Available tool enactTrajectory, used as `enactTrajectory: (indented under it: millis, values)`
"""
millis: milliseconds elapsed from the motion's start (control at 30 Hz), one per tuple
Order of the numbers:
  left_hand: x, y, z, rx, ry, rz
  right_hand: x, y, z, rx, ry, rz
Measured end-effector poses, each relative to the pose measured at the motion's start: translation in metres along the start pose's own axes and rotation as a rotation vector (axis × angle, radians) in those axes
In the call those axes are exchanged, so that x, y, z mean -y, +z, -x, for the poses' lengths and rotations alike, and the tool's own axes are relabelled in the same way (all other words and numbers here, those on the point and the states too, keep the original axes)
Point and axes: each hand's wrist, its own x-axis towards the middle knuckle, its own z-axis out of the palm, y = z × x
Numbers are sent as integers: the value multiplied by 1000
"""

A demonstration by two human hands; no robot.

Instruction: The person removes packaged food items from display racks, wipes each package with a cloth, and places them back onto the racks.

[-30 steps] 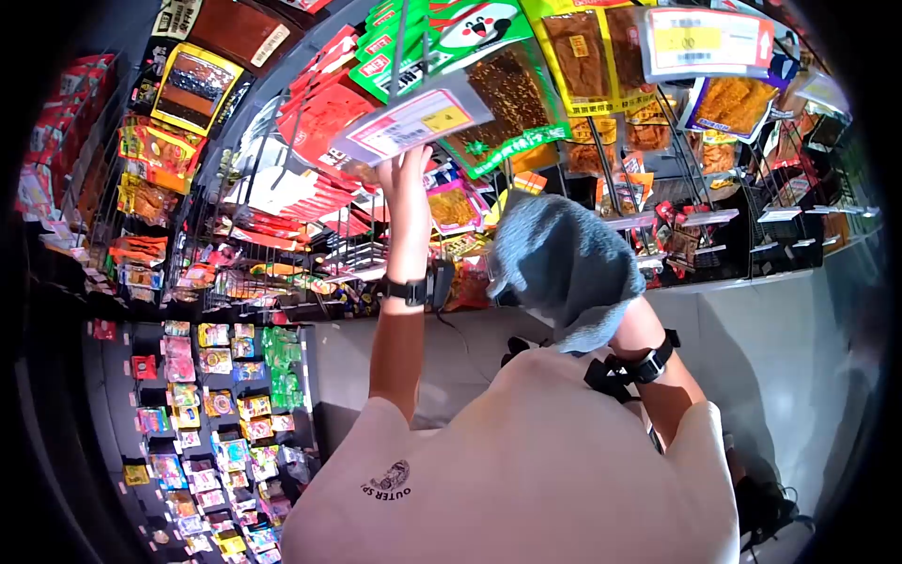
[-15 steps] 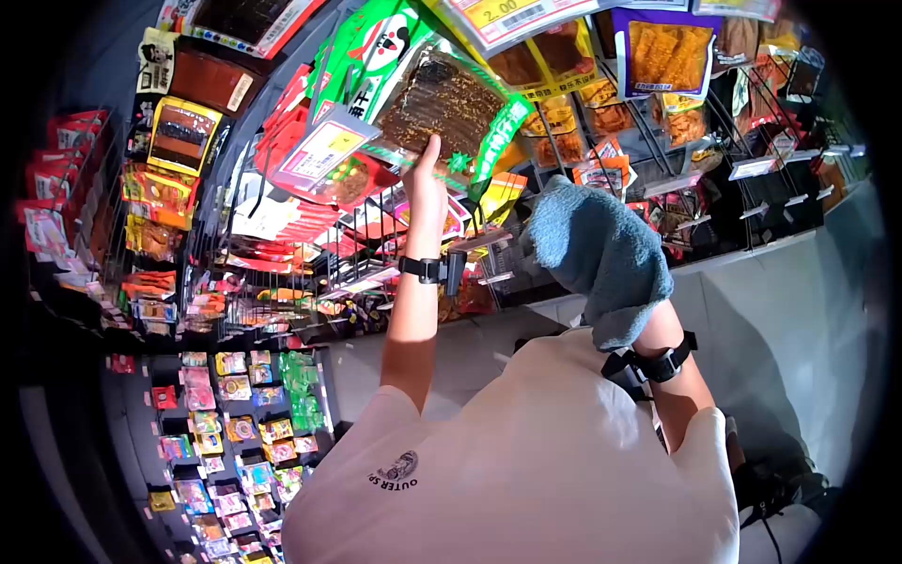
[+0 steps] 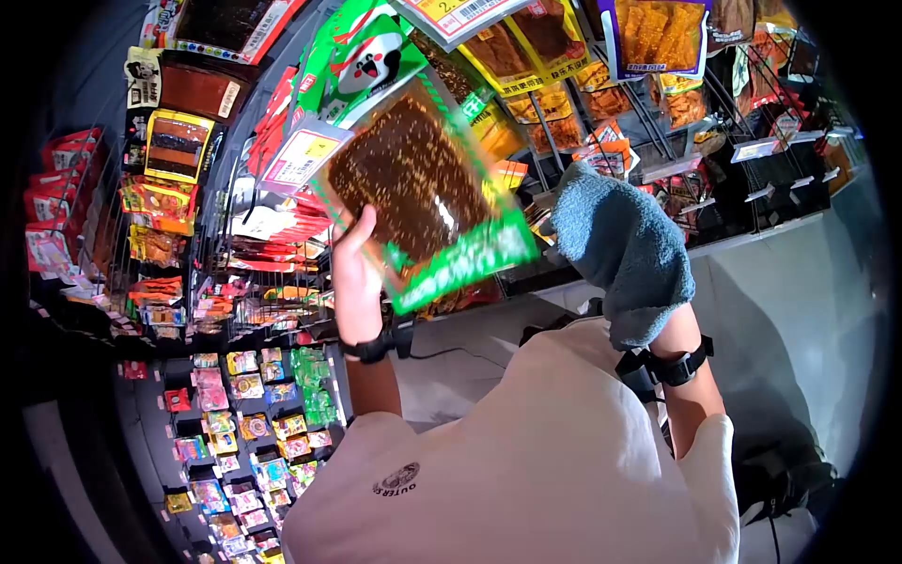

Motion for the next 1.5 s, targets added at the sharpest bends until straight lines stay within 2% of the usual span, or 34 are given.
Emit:
enactTrajectory:
  millis: [33, 67, 100, 133, 267, 533, 600, 633, 767, 800, 867, 900, 933, 1033, 1100, 1133, 1233, 1333, 1500]
  values:
    - [-9, 8, 14, -18, 68, -36, -1, 0, -2, -29, -10, 50]
    - [-18, 16, 28, -27, 61, -16, -2, 2, -3, -57, -18, 101]
    - [-27, 23, 43, -35, 55, 4, -3, 8, -3, -70, -49, 9]
    - [-31, 25, 54, -32, -24, 81, -4, 7, -3, -61, -44, 9]
    - [-33, 22, 80, -29, -54, 15, 1, -1, 1, 168, -9, 283]
    - [-28, 9, 121, -85, -88, -85, 10, 73, -19, 310, 30, 39]
    - [-22, -4, 129, -32, -127, -239, 12, 96, -26, 375, 55, 12]
    - [-20, -3, 134, -81, -169, -246, 14, 105, -28, 406, 78, 7]
    - [-12, 5, 140, -63, -149, -121, 19, 120, -34, 483, 168, -30]
    - [-7, 3, 142, -39, -117, -133, 19, 121, -32, 479, 166, -104]
    - [-3, 14, 144, -144, -84, -15, 16, 120, -20, 466, 98, -355]
    - [-1, 8, 145, -118, -103, -57, 14, 123, -24, 418, 172, -307]
    - [-1, 8, 145, -117, -133, -58, 23, 126, -37, 509, 129, -1]
    - [4, 6, 147, -151, -148, 51, 18, 141, -35, 498, -14, -90]
    - [7, 4, 152, -140, -223, 143, 5, 139, -31, 388, 272, -324]
    - [8, 5, 153, -151, -226, 148, 0, 137, -32, 354, 340, -385]
    - [8, 6, 158, -141, -379, 356, -7, 129, -28, 375, 446, -448]
    - [26, 0, 163, -38, -373, 483, -10, 118, -20, 419, 531, -468]
    - [31, 6, 165, -32, -336, 429, -18, 108, -13, 412, 616, -465]
